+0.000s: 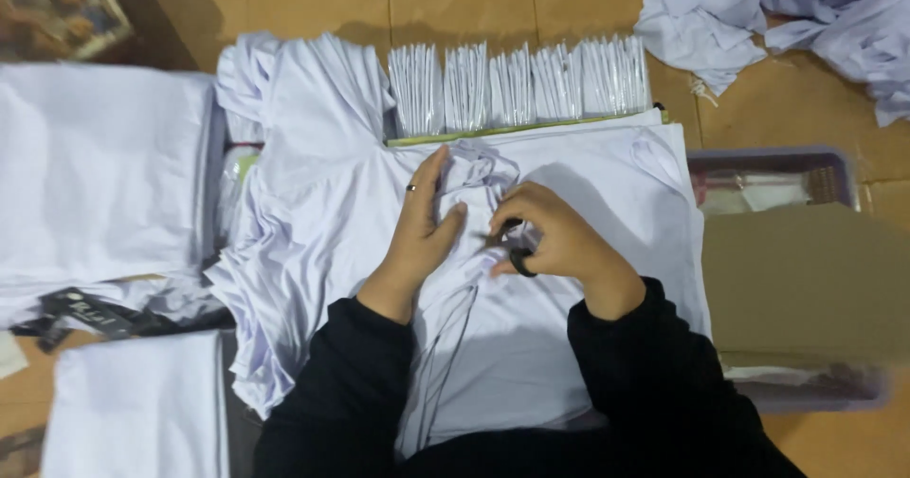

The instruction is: The person sits on the floor and uses scissors to trim loose threads and tags from a stack of white shirts. They repeatedly pick up a shirt, cut the excess fabric, and place it back on the pile.

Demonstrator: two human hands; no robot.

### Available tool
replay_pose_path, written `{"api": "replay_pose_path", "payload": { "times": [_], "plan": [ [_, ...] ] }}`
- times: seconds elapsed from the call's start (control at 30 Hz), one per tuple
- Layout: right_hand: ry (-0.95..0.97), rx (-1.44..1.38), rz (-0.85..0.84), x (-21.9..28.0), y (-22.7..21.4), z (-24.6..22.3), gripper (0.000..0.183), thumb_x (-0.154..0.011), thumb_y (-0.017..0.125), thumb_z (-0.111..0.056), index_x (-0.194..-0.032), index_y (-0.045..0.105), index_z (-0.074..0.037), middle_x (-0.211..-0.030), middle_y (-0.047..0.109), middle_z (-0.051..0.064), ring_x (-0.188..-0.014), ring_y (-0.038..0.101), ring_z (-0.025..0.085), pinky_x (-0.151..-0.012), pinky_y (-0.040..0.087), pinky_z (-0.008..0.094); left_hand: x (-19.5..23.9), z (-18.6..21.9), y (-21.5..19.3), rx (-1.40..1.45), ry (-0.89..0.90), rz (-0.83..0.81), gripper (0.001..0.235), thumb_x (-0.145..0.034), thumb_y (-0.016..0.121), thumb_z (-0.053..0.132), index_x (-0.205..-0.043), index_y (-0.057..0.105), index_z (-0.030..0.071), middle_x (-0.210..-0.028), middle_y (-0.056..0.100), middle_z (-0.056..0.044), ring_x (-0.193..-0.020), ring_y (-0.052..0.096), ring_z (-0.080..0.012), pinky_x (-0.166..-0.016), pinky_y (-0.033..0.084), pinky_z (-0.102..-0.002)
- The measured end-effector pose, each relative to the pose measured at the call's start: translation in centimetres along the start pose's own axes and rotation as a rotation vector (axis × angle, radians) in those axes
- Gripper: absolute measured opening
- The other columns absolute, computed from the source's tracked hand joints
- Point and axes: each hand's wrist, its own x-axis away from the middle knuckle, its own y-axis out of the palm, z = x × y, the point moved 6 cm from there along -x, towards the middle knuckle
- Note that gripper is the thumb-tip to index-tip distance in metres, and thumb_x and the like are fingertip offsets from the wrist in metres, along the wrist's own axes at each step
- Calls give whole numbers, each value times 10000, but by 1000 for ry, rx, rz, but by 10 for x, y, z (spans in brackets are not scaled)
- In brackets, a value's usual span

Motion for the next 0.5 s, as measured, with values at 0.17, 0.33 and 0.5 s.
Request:
{"api": "replay_pose_path", "payload": {
  "times": [0.17, 0.33, 0.5],
  "plan": [
    [41, 49, -168, -5, -10, -19, 663, -512, 967, -465, -979, 674, -96, -879, 668, 159, -916, 666, 397, -879, 509, 485, 0, 50, -14, 84, -112, 255, 803, -829, 520, -71, -1588, 316, 96, -1536, 326, -228, -1443, 318, -469, -1175, 287, -605],
    [356, -46, 139, 36, -28, 82, 563, -530, 1022, -308, -978, 709, -173, -900, 734, 8, -910, 664, 203, -910, 483, 331, 11, 108, -7, 362, 9, 500, 333, -677, 515, 2, -988, 561, 113, -896, 543, -65, -850, 544, -206, -831, 448, -329],
    [270, -511, 896, 47, -71, 92, 461, -1057, 346, -618, -1209, 396, -187, -778, 703, 155, -844, 718, 244, -759, 534, 283, 16, 53, 52, -667, -161, -631, 626, -754, 762, 336, -1345, 610, 194, -1204, 683, -192, -1143, 642, -420, -951, 484, -534]
  ]
}}
